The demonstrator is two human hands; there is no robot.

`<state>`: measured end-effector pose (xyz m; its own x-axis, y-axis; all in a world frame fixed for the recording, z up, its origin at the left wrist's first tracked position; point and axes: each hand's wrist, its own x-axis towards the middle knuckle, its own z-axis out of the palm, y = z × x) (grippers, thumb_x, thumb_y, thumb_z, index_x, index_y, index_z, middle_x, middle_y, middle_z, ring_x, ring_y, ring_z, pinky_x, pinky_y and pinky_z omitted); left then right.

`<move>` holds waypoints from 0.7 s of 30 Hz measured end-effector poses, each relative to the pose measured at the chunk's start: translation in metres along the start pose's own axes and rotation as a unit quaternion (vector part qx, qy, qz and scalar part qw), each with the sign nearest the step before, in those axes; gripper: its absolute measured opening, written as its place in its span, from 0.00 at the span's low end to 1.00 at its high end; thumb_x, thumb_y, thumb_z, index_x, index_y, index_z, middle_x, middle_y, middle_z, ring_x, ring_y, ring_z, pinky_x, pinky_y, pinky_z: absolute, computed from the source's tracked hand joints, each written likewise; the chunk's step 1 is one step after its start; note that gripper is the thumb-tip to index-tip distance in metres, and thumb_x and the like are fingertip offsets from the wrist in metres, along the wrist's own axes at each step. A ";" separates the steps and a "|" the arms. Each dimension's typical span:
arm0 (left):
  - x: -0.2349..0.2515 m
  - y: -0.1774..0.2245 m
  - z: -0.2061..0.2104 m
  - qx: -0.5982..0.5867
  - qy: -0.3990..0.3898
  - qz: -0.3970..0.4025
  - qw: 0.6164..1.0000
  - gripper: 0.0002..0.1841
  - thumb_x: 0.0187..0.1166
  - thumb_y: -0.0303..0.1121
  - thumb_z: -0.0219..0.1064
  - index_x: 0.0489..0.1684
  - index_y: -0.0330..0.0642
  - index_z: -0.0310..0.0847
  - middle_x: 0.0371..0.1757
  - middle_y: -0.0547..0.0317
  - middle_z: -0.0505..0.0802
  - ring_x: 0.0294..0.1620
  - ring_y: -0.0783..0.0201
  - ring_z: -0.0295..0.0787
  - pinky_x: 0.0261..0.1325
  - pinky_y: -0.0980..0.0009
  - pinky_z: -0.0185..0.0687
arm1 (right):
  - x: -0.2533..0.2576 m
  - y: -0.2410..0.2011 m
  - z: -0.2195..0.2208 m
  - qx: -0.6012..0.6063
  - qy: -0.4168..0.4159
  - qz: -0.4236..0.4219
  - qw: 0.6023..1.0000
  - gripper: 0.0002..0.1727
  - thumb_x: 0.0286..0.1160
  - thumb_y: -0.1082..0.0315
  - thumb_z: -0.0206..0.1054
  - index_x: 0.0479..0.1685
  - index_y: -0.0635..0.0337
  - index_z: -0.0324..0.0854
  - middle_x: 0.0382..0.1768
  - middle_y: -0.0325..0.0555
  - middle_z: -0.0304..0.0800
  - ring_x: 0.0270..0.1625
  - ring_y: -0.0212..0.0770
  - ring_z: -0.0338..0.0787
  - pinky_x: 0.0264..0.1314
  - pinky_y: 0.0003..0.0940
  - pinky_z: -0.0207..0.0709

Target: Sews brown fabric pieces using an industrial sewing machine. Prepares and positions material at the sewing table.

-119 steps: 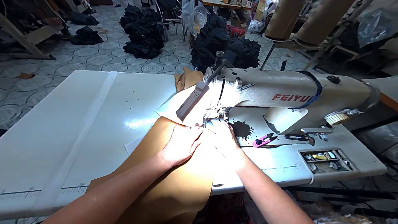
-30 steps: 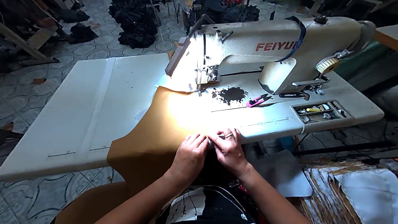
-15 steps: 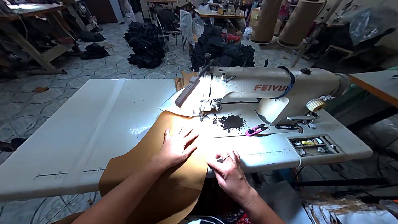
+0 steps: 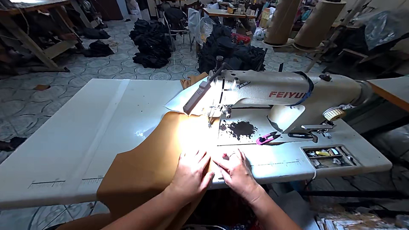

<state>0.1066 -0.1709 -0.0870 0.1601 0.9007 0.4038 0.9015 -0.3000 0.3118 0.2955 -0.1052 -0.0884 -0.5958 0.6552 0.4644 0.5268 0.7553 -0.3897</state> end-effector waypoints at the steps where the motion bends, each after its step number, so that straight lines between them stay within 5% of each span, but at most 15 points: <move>1: -0.003 -0.001 0.003 0.000 0.013 -0.003 1.000 0.26 0.79 0.50 0.58 0.64 0.44 0.90 0.70 0.51 0.91 0.73 0.45 0.86 0.72 0.30 0.70 | 0.000 0.001 0.000 -0.001 0.001 -0.002 1.000 0.17 0.68 0.67 0.67 0.53 0.46 0.97 0.46 0.54 0.94 0.59 0.61 0.89 0.71 0.67 0.72; 6: 0.006 -0.008 0.004 0.003 0.021 -0.003 1.000 0.22 0.76 0.41 0.57 0.60 0.47 0.92 0.68 0.54 0.93 0.71 0.46 0.87 0.68 0.32 0.73 | 0.011 0.006 0.001 -0.014 -0.014 -0.009 1.000 0.18 0.70 0.65 0.65 0.54 0.43 0.96 0.48 0.54 0.93 0.61 0.61 0.88 0.70 0.64 0.73; 12: 0.043 -0.026 0.000 -0.008 -0.049 -0.025 0.998 0.23 0.79 0.38 0.53 0.64 0.46 0.90 0.70 0.51 0.91 0.74 0.43 0.83 0.72 0.33 0.68 | 0.052 0.013 -0.006 -0.016 -0.121 0.046 0.991 0.18 0.81 0.58 0.60 0.60 0.44 0.94 0.63 0.54 0.90 0.77 0.59 0.78 0.84 0.63 0.58; 18: 0.082 -0.044 -0.005 -0.005 -0.109 -0.051 0.993 0.21 0.81 0.36 0.55 0.66 0.44 0.89 0.72 0.48 0.88 0.79 0.42 0.78 0.76 0.33 0.63 | 0.092 0.018 0.000 -0.059 -0.189 0.111 0.974 0.17 0.84 0.63 0.62 0.65 0.47 0.90 0.67 0.54 0.85 0.80 0.57 0.74 0.85 0.58 0.58; 21: 0.102 -0.054 -0.005 -0.008 -0.140 -0.069 0.988 0.21 0.83 0.36 0.55 0.67 0.43 0.88 0.73 0.47 0.86 0.78 0.43 0.77 0.76 0.33 0.61 | 0.095 0.024 0.012 -0.050 -0.151 0.135 0.978 0.18 0.82 0.67 0.61 0.66 0.49 0.90 0.71 0.57 0.84 0.83 0.59 0.71 0.87 0.58 0.58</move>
<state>0.0727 -0.0643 -0.0585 0.1430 0.9843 0.1034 0.9164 -0.1711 0.3618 0.2440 -0.0243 -0.0631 -0.5700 0.8164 0.0932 0.7378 0.5584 -0.3794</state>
